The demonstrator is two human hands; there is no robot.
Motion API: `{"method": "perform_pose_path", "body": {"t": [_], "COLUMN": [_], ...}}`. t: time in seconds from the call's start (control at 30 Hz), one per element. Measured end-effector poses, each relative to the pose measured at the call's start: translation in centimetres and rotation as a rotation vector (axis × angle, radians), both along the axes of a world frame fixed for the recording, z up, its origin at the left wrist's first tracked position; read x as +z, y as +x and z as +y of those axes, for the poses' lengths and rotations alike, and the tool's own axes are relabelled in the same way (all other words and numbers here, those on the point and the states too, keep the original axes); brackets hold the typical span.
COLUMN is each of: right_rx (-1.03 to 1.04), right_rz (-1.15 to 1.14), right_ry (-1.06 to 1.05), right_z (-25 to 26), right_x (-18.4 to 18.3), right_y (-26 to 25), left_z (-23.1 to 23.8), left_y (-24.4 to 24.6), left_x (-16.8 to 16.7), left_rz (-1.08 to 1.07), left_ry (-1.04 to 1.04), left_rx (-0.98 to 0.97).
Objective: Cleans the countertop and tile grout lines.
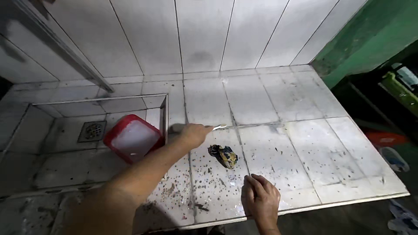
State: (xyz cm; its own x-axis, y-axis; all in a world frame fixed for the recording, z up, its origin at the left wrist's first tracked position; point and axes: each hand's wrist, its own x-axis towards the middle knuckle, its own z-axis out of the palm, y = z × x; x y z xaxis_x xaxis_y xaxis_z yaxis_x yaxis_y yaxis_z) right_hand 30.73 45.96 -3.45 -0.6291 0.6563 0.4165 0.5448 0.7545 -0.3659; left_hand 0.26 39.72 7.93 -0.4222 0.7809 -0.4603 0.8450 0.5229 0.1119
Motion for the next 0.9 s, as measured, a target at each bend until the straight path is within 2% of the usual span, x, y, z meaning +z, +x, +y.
{"method": "perform_pose_path", "body": {"t": [0.1, 0.2, 0.3, 0.43, 0.5, 0.57, 0.67, 0.7, 0.77, 0.9], "right_rx": [-0.002, 0.012, 0.042, 0.177, 0.322, 0.413, 0.311, 0.26, 0.184, 0.154], "right_rz": [-0.012, -0.005, 0.006, 0.069, 0.111, 0.115, 0.106, 0.124, 0.166, 0.153], "right_ry": [-0.004, 0.0, -0.05, -0.166, -0.293, -0.524, -1.117, -1.22, -1.277, -1.273], "right_z": [-0.1, 0.3, 0.5, 1.3, 2.4, 3.5, 5.2, 5.8, 7.2, 9.4], "right_x": [0.3, 0.3, 0.4, 1.6, 2.9, 5.0, 8.3, 8.7, 8.5, 8.3], "right_y": [-0.1, 0.1, 0.3, -0.2, -1.1, -2.5, -4.8, -5.3, -5.9, -5.6], "left_z": [3.3, 4.9, 2.3, -1.1, -1.2, 0.1, 3.1, 3.8, 4.7, 4.1], "left_y": [2.7, 2.8, 1.4, 2.0, 4.9, 9.0, 15.4, 17.1, 19.3, 20.1], "left_x": [-1.5, -1.5, 0.1, 1.5, 1.8, 2.0, 2.3, 1.8, 0.8, 0.3], "left_rz": [-0.086, -0.106, -0.035, 0.061, 0.045, -0.058, -0.289, -0.314, -0.371, -0.475], "left_ry": [0.09, 0.067, 0.014, -0.038, 0.036, 0.193, 0.324, 0.398, 0.509, 0.561], "left_rx": [0.03, -0.012, -0.002, 0.213, 0.363, 0.497, 0.635, 0.639, 0.613, 0.481]}}
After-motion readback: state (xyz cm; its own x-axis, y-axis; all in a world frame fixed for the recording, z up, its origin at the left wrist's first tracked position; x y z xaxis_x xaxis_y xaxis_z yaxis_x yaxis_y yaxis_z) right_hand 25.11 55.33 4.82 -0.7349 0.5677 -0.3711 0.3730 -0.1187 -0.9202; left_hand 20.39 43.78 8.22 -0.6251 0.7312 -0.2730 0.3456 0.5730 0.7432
